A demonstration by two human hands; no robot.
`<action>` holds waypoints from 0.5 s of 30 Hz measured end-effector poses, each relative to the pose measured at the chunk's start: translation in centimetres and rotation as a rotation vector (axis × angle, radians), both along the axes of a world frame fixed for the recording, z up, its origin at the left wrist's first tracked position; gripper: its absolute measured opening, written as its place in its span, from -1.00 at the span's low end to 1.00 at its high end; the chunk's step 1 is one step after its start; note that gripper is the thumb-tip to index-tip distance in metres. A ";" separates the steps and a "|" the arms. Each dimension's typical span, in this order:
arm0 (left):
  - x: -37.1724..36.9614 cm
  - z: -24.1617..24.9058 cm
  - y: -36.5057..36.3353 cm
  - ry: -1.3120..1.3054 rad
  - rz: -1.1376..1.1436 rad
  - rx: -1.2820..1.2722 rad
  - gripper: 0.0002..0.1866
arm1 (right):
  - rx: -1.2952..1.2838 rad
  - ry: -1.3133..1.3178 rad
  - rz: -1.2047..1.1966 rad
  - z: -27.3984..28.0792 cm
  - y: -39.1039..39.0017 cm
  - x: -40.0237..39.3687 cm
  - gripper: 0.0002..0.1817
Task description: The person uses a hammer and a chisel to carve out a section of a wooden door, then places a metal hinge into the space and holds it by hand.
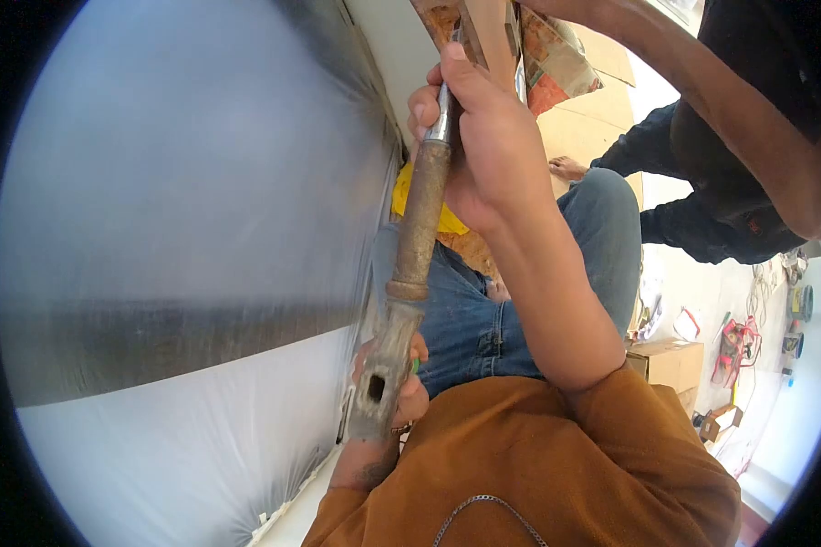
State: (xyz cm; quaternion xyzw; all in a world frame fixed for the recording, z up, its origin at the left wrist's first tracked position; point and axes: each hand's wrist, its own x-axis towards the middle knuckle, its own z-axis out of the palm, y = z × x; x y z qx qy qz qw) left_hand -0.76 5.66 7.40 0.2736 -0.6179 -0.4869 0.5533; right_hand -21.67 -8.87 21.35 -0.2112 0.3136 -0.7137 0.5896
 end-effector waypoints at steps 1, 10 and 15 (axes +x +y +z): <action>0.7 0.2 0.7 0.043 -0.096 0.107 -0.74 | 0.005 -0.002 0.006 0.0 0.3 0.2 -0.72; -2.2 0.4 -0.8 0.001 0.105 -0.157 -0.79 | -0.001 0.064 0.010 -0.2 -0.1 -0.4 -0.71; -1.4 -0.8 -0.2 0.001 0.097 -0.101 -0.75 | -0.009 0.052 0.013 -0.3 -0.5 -0.3 -0.71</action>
